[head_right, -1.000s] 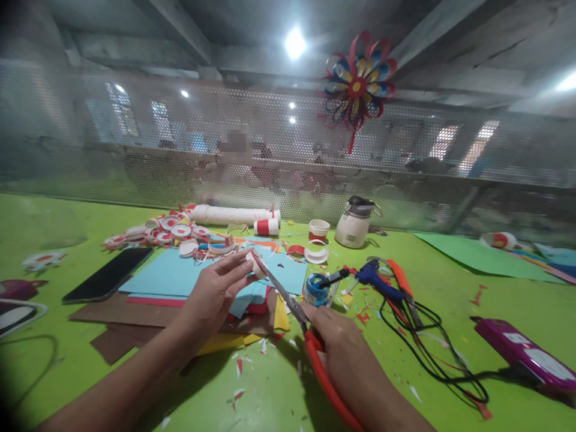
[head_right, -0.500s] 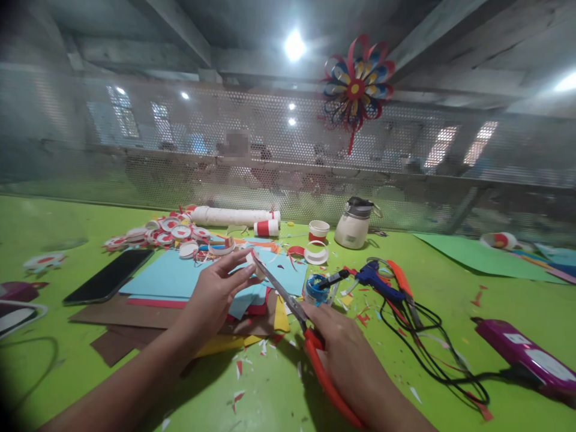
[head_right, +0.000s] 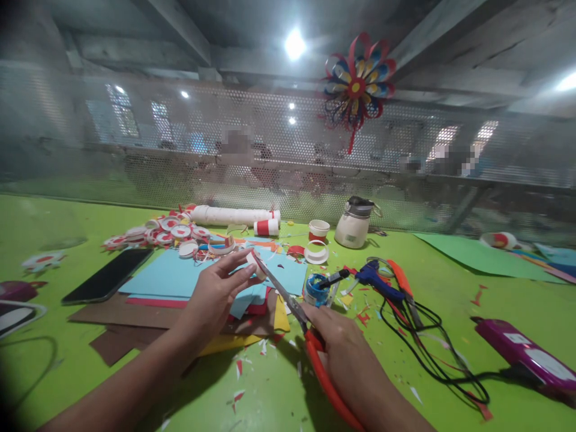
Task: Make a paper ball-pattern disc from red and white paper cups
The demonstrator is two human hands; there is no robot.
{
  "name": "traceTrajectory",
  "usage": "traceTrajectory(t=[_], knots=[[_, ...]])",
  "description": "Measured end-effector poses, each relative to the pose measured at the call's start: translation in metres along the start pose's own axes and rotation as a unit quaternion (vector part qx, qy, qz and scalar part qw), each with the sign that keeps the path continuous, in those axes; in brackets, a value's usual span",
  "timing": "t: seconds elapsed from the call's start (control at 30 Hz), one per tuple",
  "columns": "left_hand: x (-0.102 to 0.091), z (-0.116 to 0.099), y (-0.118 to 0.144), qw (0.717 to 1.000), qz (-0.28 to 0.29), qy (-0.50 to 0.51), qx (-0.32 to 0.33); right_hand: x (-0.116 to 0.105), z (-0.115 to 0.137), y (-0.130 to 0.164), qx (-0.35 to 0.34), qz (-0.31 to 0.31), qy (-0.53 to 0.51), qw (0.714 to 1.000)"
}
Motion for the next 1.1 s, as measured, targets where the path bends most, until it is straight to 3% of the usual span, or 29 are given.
traceTrajectory(t=[0.37, 1.1], knots=[[0.0007, -0.0041, -0.0019, 0.998, -0.011, 0.068, -0.007, 0.0022, -0.0030, 0.0006, 0.007, 0.008, 0.011, 1.000], [0.0036, -0.0029, -0.0010, 0.999, 0.001, 0.050, -0.002, 0.0025, -0.0003, 0.0016, 0.011, 0.008, -0.016, 1.000]])
Point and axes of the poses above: each hand's wrist, its own y-axis away from the middle knuckle, its own x-axis out of the palm, z = x × y, the point moved 7 cm from there along -y, towards the middle knuckle, and after that the axes turned 13 degrees about -y, right-handed, at the moved point
